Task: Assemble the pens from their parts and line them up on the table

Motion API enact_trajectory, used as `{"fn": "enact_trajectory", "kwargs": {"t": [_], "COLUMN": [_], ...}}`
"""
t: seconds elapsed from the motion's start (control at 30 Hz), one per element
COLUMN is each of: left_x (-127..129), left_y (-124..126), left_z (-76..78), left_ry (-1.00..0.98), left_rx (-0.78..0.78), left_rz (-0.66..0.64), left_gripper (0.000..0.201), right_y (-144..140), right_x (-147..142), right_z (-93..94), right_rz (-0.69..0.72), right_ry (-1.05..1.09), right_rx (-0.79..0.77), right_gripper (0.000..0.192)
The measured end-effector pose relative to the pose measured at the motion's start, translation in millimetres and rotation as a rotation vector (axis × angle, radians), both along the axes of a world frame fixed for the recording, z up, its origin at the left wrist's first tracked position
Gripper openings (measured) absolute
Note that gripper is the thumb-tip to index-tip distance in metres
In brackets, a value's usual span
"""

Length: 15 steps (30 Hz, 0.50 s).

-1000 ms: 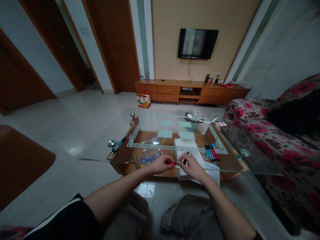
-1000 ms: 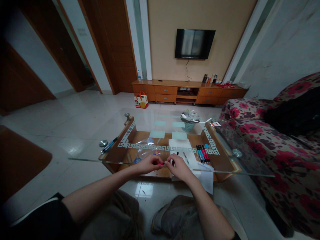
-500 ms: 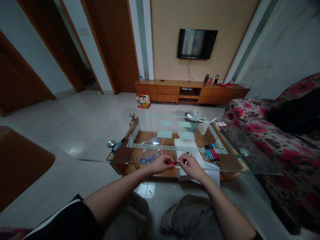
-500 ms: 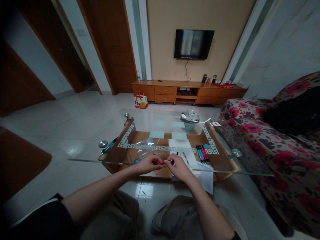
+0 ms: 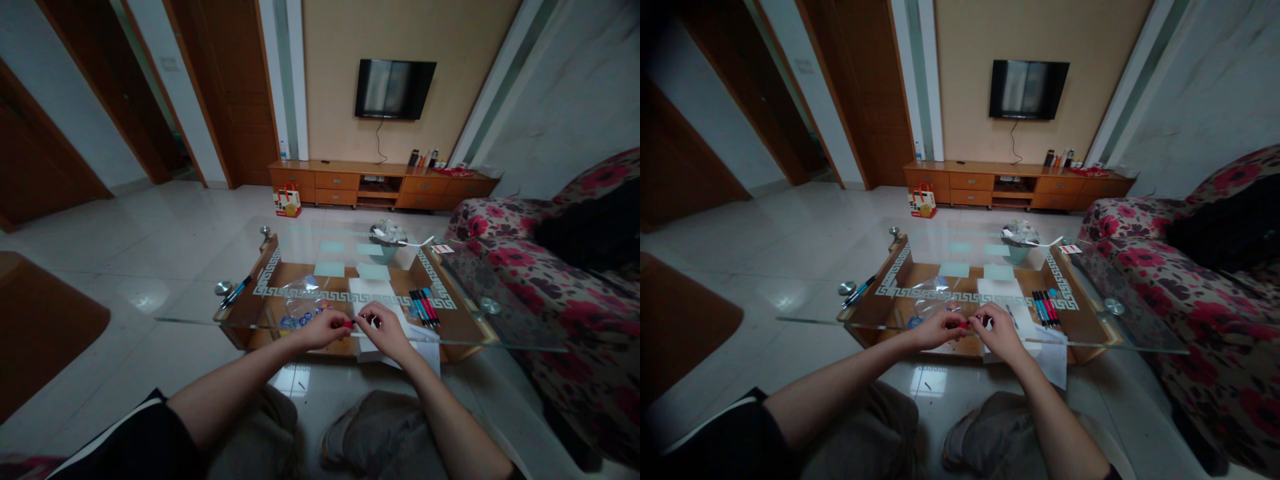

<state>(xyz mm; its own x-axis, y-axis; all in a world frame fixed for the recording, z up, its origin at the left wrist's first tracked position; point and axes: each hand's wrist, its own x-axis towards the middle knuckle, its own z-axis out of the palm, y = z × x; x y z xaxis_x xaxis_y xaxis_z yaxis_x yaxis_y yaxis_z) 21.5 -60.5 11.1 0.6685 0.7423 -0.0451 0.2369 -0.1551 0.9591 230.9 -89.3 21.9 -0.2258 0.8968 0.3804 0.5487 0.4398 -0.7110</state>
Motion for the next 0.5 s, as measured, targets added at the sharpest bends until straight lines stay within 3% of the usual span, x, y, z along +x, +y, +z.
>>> {"fn": "enact_trajectory", "kwargs": {"t": [0.2, 0.37, 0.5], "left_x": [0.0, -1.0, -1.9], "left_y": [-1.1, -1.4, -1.0], "left_z": [-1.0, -5.6, -8.4], "left_ry": [0.017, 0.012, 0.008], "left_rx": [-0.095, -0.192, -0.219], "left_rz": [0.02, 0.064, 0.057], "left_gripper": [0.032, 0.034, 0.037], "right_y": [1.6, 19.5, 30.0], "right_x": [1.6, 22.7, 39.4], "right_z": [-0.2, -14.2, -31.3], "right_rz": [-0.037, -0.314, -0.389], "right_ry": [0.082, 0.212, 0.072], "right_rx": [-0.043, -0.08, -0.039], "right_gripper": [0.028, 0.035, 0.025]}}
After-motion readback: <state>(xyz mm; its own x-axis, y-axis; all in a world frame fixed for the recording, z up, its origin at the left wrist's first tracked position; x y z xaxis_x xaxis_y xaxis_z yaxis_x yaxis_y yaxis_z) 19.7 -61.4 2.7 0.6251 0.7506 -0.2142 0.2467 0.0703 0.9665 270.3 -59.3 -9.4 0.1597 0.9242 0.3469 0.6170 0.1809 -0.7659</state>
